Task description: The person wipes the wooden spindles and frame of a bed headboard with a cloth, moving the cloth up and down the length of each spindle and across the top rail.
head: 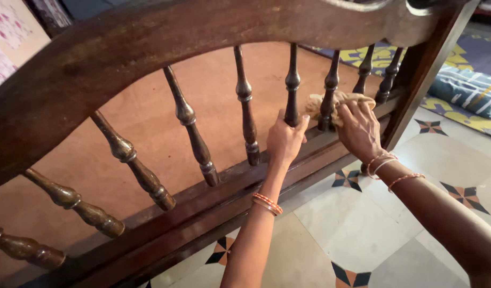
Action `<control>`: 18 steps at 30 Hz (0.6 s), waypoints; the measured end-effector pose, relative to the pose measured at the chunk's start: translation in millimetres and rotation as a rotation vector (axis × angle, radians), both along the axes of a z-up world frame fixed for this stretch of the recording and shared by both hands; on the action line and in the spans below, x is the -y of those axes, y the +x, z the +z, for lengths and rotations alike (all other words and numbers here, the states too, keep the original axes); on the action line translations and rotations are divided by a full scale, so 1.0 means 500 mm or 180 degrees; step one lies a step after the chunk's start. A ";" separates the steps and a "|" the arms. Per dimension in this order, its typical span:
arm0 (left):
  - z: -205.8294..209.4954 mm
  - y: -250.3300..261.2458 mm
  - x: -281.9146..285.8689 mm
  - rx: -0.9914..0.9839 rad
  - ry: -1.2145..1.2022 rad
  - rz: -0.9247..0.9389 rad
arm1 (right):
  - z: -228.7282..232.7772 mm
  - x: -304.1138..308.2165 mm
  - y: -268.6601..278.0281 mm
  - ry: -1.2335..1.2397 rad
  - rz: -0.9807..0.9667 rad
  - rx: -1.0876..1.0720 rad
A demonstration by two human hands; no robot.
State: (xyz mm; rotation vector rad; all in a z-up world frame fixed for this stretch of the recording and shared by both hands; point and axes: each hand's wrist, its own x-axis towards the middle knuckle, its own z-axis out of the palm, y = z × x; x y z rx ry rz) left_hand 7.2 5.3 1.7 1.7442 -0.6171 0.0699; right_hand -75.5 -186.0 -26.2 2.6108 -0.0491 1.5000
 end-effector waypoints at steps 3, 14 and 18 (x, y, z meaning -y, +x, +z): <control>-0.006 -0.004 0.001 -0.0067 0.0117 0.0049 | 0.018 -0.004 -0.016 0.0151 0.0085 -0.0165; 0.019 -0.021 -0.008 -0.0151 0.0002 0.0001 | 0.091 0.030 -0.020 0.0288 0.0032 -0.0254; 0.024 -0.020 -0.010 -0.0184 0.0149 0.0093 | 0.133 0.044 -0.019 0.0768 -0.0197 -0.0043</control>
